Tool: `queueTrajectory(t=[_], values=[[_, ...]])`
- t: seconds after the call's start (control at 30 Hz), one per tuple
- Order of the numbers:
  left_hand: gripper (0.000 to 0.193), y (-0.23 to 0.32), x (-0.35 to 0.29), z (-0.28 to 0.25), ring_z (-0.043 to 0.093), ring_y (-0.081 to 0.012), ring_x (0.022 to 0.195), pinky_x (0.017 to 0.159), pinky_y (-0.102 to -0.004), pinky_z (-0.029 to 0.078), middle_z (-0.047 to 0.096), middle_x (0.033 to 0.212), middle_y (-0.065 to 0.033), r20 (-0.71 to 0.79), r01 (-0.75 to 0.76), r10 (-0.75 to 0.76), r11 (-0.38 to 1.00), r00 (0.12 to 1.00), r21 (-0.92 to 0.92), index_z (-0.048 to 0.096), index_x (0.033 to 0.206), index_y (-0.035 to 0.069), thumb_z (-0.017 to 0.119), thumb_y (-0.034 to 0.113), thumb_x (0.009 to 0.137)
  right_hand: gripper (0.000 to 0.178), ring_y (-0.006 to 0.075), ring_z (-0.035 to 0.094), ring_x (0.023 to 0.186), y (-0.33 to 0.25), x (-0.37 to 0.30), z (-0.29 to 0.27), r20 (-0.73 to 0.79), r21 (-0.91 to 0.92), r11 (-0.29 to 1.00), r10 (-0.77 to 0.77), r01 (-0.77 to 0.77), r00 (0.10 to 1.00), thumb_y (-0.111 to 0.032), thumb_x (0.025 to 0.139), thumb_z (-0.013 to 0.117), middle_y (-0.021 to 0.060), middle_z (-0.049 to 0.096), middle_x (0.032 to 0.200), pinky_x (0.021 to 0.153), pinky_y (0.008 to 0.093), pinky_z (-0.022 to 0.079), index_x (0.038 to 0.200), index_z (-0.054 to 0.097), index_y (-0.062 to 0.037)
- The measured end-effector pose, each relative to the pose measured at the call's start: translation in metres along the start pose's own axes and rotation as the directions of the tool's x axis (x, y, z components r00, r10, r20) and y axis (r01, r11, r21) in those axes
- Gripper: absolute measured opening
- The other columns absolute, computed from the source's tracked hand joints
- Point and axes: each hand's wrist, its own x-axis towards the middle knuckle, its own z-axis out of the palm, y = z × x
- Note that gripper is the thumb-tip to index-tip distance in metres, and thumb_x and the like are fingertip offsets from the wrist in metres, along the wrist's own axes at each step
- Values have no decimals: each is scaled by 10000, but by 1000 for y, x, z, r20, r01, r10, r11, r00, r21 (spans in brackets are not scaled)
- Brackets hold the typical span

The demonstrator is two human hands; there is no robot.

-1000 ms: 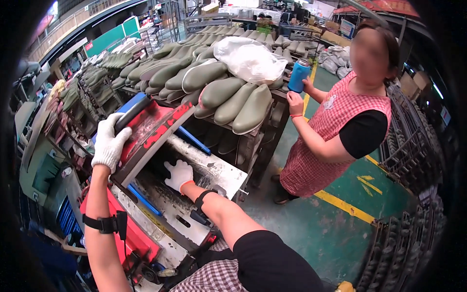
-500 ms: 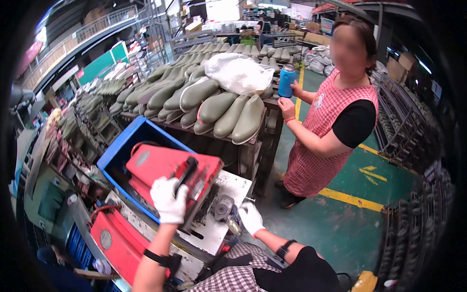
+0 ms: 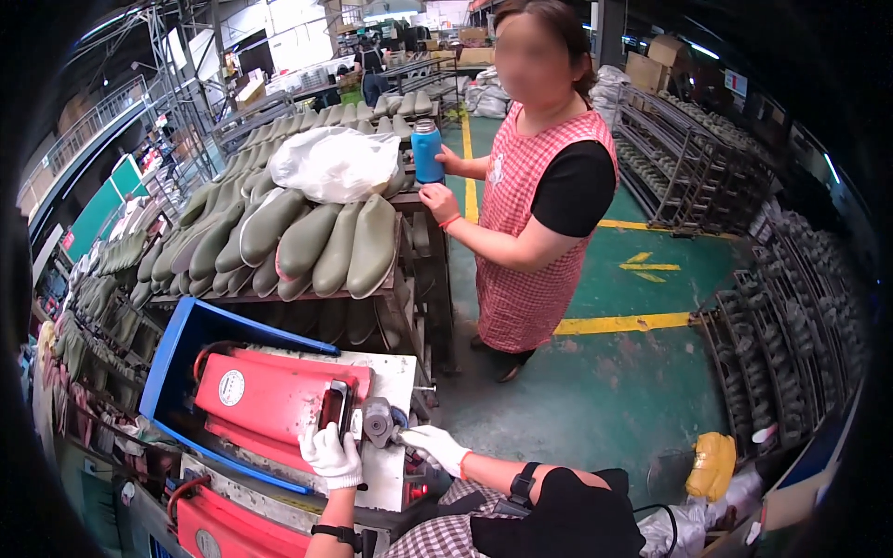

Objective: Operate a heating/pressing machine for shoe components on an assembly line.

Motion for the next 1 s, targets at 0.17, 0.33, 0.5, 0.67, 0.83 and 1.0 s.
queueTrajectory(t=[0.17,0.33,0.5,0.67,0.83,1.0], values=[[519,2,1,-1,511,-382,1213,1065,-627,371,632,1020,-118,-21,-13,14,1000,1000,26,627,1230,76,794,196,754,574,154,629,1094,-31,56,-4,-347,-363,837,-529,409,775,-355,939,776,90,683,1172,996,337,500,1347,574,-5],[455,2,1,-2,534,-380,1206,1060,-613,387,637,999,-104,-38,5,-4,1000,999,27,673,1162,93,810,224,748,422,311,655,1053,-73,100,30,-70,-944,242,-812,224,579,-350,924,679,132,675,1239,927,440,505,1295,670,-149],[448,1,3,-2,556,-398,1165,1036,-615,399,637,996,-112,-46,0,0,1000,999,2,672,1161,89,802,219,752,305,343,641,1064,-90,105,49,214,-951,-67,-846,300,488,-322,929,604,122,712,1128,972,501,471,1150,735,-156],[449,4,5,-7,541,-399,1198,1055,-630,385,638,1037,-118,-19,16,-16,1000,1000,-9,661,1196,84,779,230,787,297,334,649,1061,-91,108,46,219,-952,-74,-839,296,497,-322,926,592,114,729,1105,967,497,484,1120,738,-150],[507,23,1,-27,504,-421,1295,1169,-647,292,638,1262,-141,130,209,-195,973,972,-99,631,1308,88,761,223,837,291,319,663,1072,-91,112,45,182,-972,-59,-796,226,577,-328,927,579,111,729,1095,948,477,507,1091,749,-158],[421,28,-43,-107,535,-376,1303,1142,-508,380,638,1315,-137,298,571,-488,727,820,-382,667,1254,64,737,142,846,269,336,660,1055,-93,111,46,185,-966,-35,-784,256,592,-313,910,579,121,727,1079,945,494,498,1048,743,-150]])
